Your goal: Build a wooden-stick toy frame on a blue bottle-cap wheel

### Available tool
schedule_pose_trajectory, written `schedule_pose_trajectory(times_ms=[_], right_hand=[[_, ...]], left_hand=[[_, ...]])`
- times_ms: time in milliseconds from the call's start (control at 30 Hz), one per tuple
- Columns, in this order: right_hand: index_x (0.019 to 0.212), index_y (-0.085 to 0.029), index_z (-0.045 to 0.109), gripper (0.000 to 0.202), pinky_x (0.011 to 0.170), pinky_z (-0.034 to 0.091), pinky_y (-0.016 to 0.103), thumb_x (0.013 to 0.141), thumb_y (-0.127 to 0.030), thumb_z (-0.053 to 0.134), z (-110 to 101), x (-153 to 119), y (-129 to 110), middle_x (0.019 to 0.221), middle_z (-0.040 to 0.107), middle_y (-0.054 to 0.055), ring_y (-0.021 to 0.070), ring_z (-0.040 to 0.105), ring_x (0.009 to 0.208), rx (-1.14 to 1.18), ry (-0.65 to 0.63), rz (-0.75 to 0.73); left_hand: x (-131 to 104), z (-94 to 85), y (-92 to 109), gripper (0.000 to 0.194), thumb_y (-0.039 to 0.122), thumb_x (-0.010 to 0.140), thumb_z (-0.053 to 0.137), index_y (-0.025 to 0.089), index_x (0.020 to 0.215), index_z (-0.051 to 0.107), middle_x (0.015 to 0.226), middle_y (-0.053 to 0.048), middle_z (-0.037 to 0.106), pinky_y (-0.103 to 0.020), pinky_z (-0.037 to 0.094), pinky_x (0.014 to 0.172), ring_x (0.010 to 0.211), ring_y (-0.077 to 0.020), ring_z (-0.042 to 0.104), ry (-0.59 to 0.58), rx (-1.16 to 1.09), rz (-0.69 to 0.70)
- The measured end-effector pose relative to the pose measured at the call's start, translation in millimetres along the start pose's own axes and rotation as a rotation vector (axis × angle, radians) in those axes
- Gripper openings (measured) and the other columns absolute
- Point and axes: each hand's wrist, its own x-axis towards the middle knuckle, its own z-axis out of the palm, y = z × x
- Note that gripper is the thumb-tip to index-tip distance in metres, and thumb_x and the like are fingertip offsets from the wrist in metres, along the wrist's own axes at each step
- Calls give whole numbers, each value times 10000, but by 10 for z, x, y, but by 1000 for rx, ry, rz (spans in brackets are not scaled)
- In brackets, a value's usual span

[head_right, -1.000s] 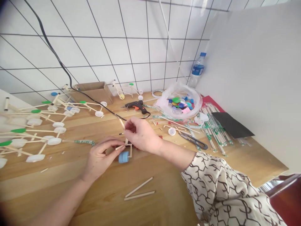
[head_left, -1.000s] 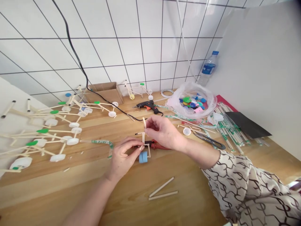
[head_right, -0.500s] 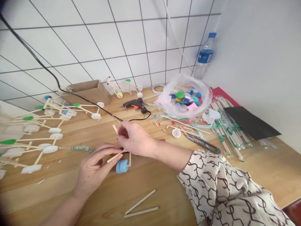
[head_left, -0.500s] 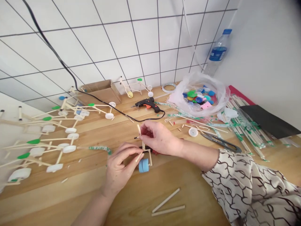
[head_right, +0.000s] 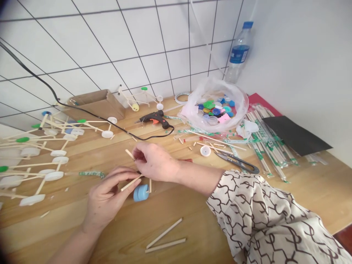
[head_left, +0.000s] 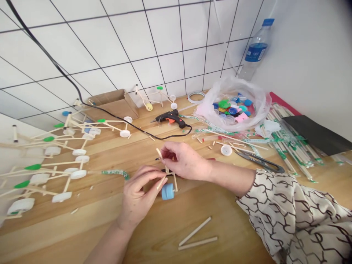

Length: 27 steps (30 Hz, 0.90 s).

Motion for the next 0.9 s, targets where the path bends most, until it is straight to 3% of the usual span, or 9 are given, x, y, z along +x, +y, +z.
schedule_pose_trajectory(times_ms=[900], right_hand=[[694,-173,467,158,558,375,205,712,-24,519,-22,17,-50,631,483,-56,73,444,571,-6,-43,38]], left_hand=[[8,-2,2,91,136,776,646,205,819,686,806,-24,657,-281,517,668,781,-160,620,-20,-28,-42]])
